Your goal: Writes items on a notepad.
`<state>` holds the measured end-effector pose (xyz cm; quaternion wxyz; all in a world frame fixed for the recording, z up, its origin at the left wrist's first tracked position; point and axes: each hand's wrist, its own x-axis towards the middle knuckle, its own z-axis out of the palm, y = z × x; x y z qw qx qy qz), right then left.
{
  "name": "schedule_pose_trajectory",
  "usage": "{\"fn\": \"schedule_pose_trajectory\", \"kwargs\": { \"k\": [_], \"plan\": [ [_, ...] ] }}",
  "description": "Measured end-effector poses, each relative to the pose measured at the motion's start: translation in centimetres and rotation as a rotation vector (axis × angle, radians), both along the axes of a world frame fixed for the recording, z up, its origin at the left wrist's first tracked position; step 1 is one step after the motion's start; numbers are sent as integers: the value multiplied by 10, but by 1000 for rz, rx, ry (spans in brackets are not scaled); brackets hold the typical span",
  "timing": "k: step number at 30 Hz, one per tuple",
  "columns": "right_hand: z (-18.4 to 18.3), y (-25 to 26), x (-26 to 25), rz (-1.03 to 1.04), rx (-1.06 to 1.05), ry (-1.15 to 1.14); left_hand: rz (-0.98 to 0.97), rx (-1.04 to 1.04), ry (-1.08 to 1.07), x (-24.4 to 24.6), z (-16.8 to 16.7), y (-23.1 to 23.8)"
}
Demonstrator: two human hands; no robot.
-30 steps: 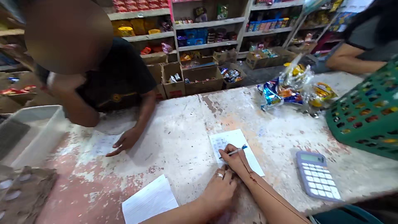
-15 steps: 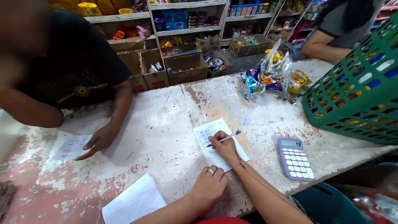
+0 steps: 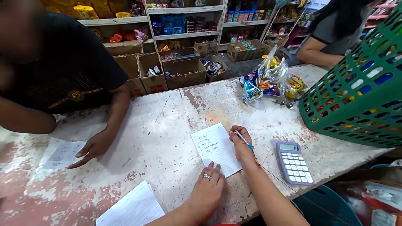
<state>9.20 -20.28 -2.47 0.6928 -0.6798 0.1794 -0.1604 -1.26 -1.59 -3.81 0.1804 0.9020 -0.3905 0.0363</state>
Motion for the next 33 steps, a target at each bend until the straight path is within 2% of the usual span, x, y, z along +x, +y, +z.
{"fn": "schedule_pose_trajectory", "kwargs": {
  "k": [3,6,10,13,18,24,29,33],
  "plan": [
    [-3,4,-2,31,-58,16,81,144,206,-2,10,0],
    [-9,17,-8,140,-211,-48,108,278,391,0,25,-1],
    [-5,45,-25,498,-288,-56,134,363,408,-2,31,-1],
    [-10,49,-25,625,-423,3,127,380,377,-3,32,-1],
    [-9,55,-25,536,-391,71,118,363,283,-7,26,-2],
    [-12,57,-24,537,-395,87,117,369,244,-8,24,-1],
    [-12,58,-23,535,-386,70,99,397,336,-5,30,-1],
    [-2,60,-28,515,-532,153,72,369,420,-3,38,0]
  ]
}}
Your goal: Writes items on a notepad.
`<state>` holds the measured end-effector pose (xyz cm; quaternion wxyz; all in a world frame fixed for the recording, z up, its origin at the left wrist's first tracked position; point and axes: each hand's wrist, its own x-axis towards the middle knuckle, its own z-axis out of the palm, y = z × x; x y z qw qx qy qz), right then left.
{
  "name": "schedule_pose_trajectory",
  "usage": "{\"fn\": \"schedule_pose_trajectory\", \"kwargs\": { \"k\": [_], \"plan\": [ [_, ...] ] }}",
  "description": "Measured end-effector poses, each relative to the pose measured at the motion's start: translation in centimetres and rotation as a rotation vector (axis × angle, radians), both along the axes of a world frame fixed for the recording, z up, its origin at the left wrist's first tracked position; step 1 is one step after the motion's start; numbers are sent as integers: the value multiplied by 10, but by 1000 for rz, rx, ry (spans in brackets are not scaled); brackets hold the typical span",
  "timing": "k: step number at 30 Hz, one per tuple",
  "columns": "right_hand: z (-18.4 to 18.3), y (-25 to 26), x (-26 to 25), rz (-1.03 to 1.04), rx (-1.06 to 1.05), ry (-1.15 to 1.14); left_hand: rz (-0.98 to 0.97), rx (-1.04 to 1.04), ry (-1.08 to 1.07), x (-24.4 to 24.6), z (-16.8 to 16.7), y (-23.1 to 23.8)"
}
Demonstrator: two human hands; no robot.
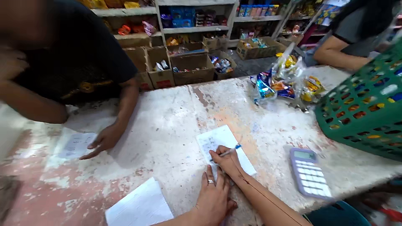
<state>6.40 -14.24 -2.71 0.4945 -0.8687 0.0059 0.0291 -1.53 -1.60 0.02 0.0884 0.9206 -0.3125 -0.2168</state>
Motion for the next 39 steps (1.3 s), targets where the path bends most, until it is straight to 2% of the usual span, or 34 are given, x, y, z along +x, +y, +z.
{"fn": "schedule_pose_trajectory", "kwargs": {
  "k": [3,9,17,39],
  "plan": [
    [1,6,-1,-1,-62,-35,24,-65,-15,-1,3,5],
    [-10,6,-3,5,0,-160,49,-104,56,1,5,4],
    [-10,4,1,-19,80,-115,64,-118,43,-1,1,1],
    [-12,4,0,-23,98,-132,28,-115,89,1,-1,2]
  ]
}}
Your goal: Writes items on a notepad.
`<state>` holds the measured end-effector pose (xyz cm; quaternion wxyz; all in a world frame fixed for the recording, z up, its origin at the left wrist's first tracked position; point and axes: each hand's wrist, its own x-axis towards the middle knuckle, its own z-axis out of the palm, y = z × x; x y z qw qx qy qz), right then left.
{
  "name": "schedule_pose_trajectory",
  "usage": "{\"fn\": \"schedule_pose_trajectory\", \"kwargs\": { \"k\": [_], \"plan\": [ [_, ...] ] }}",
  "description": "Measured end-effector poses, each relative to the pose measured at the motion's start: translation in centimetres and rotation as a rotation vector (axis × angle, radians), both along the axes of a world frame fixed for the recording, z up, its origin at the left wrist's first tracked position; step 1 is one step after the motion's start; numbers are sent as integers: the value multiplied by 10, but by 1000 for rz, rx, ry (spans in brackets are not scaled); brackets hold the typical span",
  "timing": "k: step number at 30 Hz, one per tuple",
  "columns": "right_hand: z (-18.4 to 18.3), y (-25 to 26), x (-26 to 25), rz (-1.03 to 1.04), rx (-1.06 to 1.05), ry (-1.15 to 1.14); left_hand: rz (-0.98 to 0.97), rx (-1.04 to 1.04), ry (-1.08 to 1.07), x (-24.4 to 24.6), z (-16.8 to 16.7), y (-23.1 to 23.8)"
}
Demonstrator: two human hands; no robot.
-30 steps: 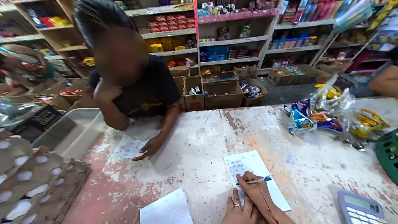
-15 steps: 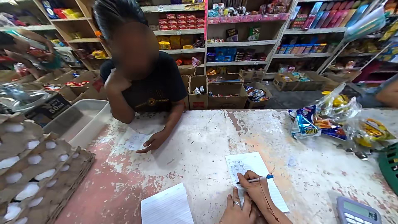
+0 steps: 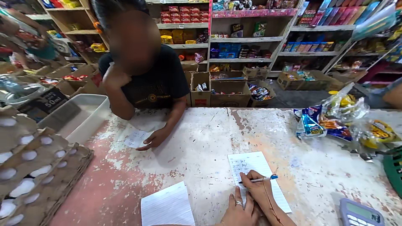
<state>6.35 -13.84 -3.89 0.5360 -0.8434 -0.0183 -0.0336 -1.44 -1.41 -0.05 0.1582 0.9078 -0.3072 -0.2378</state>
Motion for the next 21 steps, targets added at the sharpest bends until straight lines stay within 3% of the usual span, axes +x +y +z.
{"fn": "schedule_pose_trajectory", "kwargs": {
  "k": [21],
  "plan": [
    [0,-1,1,4,28,36,-15,39,10,1,2,-1]
  ]
}}
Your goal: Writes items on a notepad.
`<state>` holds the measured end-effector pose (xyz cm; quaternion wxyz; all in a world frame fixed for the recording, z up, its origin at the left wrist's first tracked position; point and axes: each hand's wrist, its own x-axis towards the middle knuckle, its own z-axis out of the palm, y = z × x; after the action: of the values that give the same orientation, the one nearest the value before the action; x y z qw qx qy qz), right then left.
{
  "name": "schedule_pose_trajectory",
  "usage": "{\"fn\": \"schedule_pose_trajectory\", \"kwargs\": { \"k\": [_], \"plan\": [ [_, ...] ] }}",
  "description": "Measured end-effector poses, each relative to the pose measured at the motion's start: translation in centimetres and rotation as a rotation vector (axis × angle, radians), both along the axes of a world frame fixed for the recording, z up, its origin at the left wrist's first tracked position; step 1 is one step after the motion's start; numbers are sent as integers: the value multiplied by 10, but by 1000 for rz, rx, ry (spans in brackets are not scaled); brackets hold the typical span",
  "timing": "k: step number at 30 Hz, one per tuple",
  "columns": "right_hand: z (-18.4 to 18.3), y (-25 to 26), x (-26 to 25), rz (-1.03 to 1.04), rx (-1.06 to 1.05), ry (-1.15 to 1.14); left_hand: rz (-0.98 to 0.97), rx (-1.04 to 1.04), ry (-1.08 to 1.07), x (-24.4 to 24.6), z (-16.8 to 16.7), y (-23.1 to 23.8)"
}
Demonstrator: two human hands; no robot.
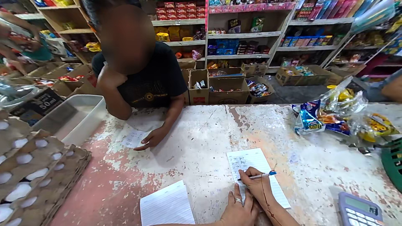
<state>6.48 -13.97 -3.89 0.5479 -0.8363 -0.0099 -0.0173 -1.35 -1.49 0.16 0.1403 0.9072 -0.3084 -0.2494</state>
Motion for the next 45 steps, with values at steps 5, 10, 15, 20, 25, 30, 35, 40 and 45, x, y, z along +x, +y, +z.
{"fn": "schedule_pose_trajectory", "kwargs": {
  "k": [5,10,15,20,25,30,35,40,45],
  "plan": [
    [1,0,0,4,-17,-20,11,-19,-20,-1,-1,0],
    [1,0,0,3,-21,-15,12,-19,-25,-1,-1,0],
    [0,0,0,5,-15,-23,7,-6,-17,0,-1,0],
    [-1,1,0,2,-20,-25,-4,6,-19,0,-2,0],
    [0,0,0,3,-21,-33,-9,9,-14,0,-1,0],
    [-1,0,0,5,-27,-36,-4,12,-1,1,1,-1],
    [-1,0,1,12,-38,-36,1,6,-7,0,0,-1],
    [-2,1,1,9,-29,-33,0,12,-5,1,1,-1],
    [0,1,1,11,-31,-20,-1,15,4,2,3,0]
  ]
}}
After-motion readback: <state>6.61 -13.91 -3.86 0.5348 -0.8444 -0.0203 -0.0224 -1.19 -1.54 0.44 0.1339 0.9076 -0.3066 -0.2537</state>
